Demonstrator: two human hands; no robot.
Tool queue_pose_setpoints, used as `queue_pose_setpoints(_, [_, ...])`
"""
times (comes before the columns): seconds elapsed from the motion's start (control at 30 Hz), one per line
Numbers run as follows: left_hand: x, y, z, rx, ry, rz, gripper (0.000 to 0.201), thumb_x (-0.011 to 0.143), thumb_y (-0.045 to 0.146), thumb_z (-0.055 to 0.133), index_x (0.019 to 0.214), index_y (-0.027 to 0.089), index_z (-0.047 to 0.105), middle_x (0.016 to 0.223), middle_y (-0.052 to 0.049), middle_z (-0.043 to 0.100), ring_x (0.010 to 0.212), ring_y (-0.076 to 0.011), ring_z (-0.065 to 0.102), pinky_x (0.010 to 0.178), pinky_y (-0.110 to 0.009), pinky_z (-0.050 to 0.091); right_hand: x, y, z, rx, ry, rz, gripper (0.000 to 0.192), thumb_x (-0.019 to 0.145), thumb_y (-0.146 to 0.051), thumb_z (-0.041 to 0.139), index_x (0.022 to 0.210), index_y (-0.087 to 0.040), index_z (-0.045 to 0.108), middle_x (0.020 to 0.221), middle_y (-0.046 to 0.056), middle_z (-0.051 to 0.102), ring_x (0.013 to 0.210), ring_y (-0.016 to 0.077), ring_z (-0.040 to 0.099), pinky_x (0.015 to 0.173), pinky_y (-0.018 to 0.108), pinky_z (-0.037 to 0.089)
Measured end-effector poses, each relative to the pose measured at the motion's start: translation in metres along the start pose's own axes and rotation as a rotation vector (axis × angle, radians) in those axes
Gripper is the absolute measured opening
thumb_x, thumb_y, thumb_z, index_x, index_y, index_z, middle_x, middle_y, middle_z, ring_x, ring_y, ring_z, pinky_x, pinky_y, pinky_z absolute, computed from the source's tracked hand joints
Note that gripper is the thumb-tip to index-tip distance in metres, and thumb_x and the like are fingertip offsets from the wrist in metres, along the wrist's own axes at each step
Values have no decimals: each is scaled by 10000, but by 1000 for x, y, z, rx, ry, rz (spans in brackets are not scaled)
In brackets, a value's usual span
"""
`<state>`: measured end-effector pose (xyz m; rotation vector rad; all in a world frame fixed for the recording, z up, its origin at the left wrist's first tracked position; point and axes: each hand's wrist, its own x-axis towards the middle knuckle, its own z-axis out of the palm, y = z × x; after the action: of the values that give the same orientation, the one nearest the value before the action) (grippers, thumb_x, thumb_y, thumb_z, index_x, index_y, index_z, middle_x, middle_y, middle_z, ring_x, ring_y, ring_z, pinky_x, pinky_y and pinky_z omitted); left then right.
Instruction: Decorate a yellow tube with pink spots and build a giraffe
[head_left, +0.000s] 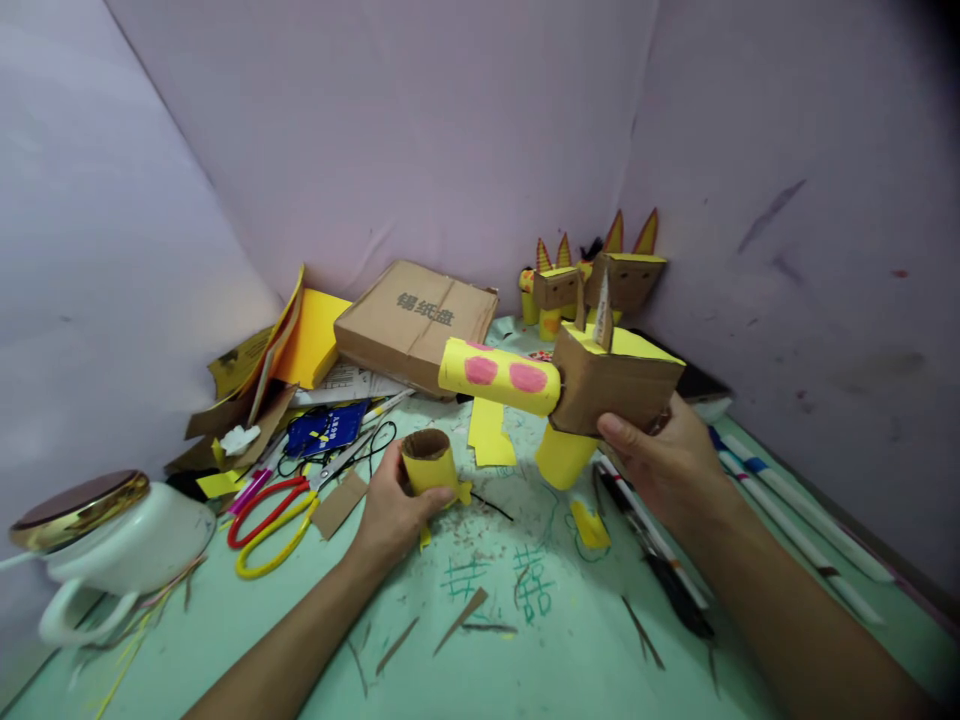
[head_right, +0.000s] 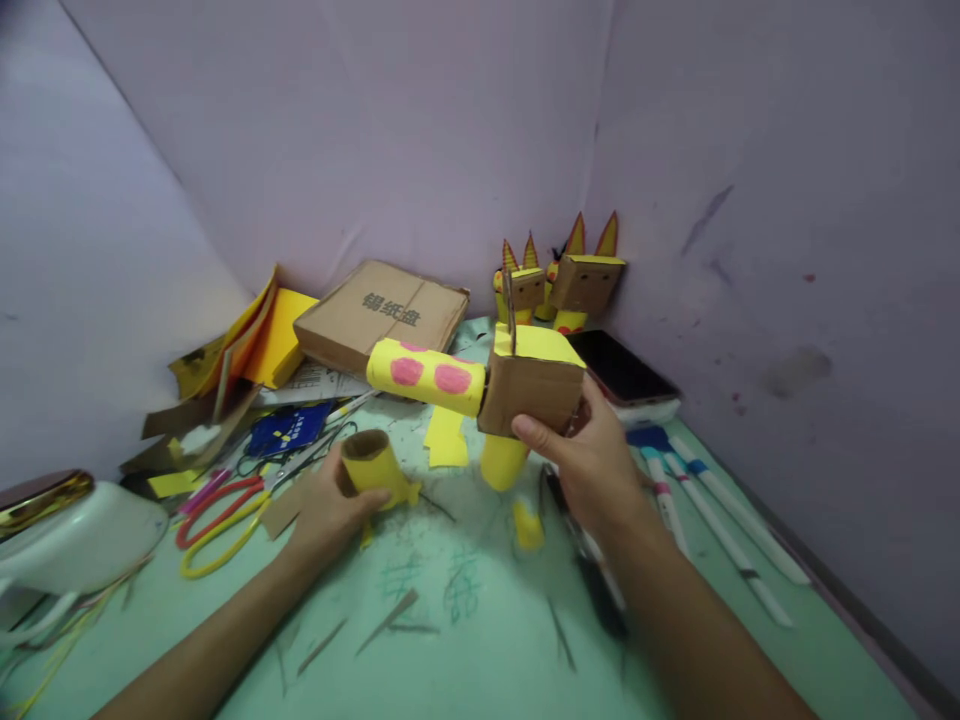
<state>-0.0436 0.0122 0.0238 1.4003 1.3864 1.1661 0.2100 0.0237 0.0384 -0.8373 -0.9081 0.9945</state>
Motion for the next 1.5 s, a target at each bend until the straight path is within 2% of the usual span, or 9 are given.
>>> queue_pose_setpoints(0.2, [-9,1,8,392,91,-17,606,569,321,769,1084,225,462,999,-41,621,923,-272,574,792,-371,427,-2,1,3,-3,45,16,682,450,-341,882,1070,-251,613,1075,57,676,1026,306,618,953,474,465])
queue_pose_setpoints(0.5, [-34,6,-20,367,-40,-57,868,438,303,845,1251,277,541,1231,-109,594,1086,-404,539,847,-411,392,-3,2,1,-92,124,25,678,449,-336,863,1061,-217,596,1082,86,664,1070,321,593,1043,529,339])
queue_pose_setpoints(0.63, [-23,7,-52,410,-115,-24,781,409,178,816,1167,235,638,824,-47,682,820,-302,605,689,-314,413,-4,2,3,-79,128,16,606,467,-312,845,1016,-217,605,1028,82,680,1025,299,619,997,465,407])
queue_pose_setpoints(0.73, [-13,12,-64,429,-264,23,697,532,161,727,1214,252,612,783,-8,677,668,-205,581,615,-273,411,-4,5,-2,-119,128,3,543,507,-297,835,996,-216,612,960,65,695,972,273,646,963,428,443])
queue_pose_setpoints(0.87, [-9,15,-55,327,-317,121,543,574,141,677,1111,221,662,883,-35,698,732,-201,599,637,-277,454,-4,6,-6,-137,137,5,474,515,-286,830,944,-224,636,922,74,702,965,277,654,961,436,445])
queue_pose_setpoints(1.07, [-9,4,-40,136,-477,175,636,590,103,661,1213,182,561,1168,-99,639,1032,-266,599,862,-353,468,-8,1,3,-128,128,19,442,445,-219,831,850,-284,666,993,84,704,1038,330,630,1048,525,342])
queue_pose_setpoints(1.2, [-10,0,-36,224,-465,233,622,602,139,688,1206,196,549,1166,-93,640,1074,-284,585,913,-376,447,-9,1,5,-174,102,38,386,491,-256,821,848,-302,680,1057,97,685,1096,333,605,1053,512,349])
queue_pose_setpoints(1.4, [-17,0,-27,437,-288,29,1009,474,410,818,1375,231,401,1189,-122,617,1094,-378,566,878,-433,446,-12,2,8,-185,76,39,362,499,-245,815,830,-315,688,1117,76,671,1184,324,551,1092,478,310])
queue_pose_setpoints(1.5, [-16,-3,-32,393,-326,14,1156,425,393,841,1438,183,326,1133,-141,634,917,-323,630,750,-364,479,-10,3,8,-183,117,60,415,435,-209,832,811,-299,681,1113,89,674,1172,348,552,1088,509,291])
